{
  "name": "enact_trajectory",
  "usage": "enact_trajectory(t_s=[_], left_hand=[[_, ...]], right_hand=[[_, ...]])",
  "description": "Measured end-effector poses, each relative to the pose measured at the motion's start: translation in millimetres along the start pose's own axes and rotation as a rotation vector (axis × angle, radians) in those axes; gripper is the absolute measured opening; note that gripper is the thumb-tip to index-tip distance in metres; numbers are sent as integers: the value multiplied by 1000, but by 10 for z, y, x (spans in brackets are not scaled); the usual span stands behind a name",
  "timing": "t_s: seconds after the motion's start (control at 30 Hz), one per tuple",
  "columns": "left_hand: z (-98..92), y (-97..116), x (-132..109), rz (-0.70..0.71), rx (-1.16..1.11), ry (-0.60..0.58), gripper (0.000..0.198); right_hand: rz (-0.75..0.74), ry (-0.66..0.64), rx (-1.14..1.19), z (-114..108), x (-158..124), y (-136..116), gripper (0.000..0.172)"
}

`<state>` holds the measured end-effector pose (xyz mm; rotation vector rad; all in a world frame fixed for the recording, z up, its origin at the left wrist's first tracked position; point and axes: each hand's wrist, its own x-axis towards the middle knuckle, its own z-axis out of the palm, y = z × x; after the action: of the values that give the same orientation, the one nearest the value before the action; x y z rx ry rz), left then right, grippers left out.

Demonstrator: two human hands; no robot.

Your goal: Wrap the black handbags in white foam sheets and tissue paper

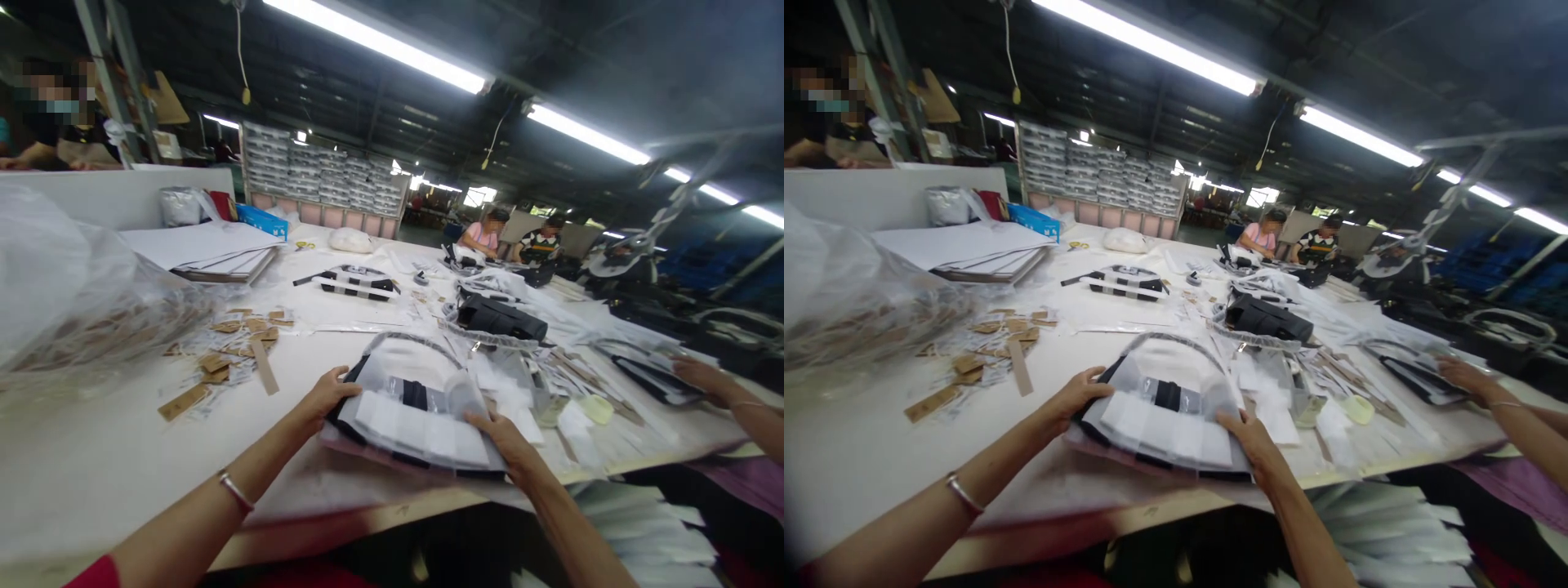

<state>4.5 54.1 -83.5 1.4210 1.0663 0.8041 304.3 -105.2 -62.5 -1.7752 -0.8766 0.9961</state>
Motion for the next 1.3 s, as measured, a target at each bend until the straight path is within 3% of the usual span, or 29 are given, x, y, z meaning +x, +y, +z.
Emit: enact_trajectory(t_s=[0.07,0.17,0.27,0.33,0.4,0.5,0.57,0.63,0.7,0.83,0.93,1.03,1.1,1.2,1.3], left_hand=[[-49,213,44,80,-55,12,69],[-188,585,73,277,-67,-4,69],[-332,736,36,531,150,-16,49],[-407,579,-39,689,354,-8,42],[-471,233,-164,831,592,-26,45],[-549,-367,-420,947,902,-71,60],[-581,-614,-571,945,981,-86,68],[-590,-652,-647,977,966,-63,64],[-562,-487,-640,1029,897,-24,53],[-336,186,-503,1066,838,28,38],[-66,592,-395,1095,869,90,38],[162,582,-261,1028,1017,49,61],[258,349,-138,918,1142,-66,73],[317,-62,38,768,1249,-244,69],[313,-252,113,709,1271,-274,71]], right_hand=[[-61,47,103,-30,26,-146,47],[-283,156,171,-79,71,-442,56],[-523,292,-29,-104,86,-554,55],[-713,318,-283,-138,75,-370,53],[-891,244,-568,-215,45,4,50],[-1010,145,-898,-373,-42,564,53],[-1028,227,-899,-424,-117,665,44],[-972,370,-797,-368,-179,464,31],[-915,430,-708,-211,-202,38,33],[-930,408,-650,204,-99,-890,49],[-1022,382,-662,500,66,-1193,55],[-1087,335,-807,744,271,-986,56],[-1031,238,-982,850,421,-637,55],[-865,106,-1118,919,600,-119,61],[-774,75,-1135,929,662,95,64]])
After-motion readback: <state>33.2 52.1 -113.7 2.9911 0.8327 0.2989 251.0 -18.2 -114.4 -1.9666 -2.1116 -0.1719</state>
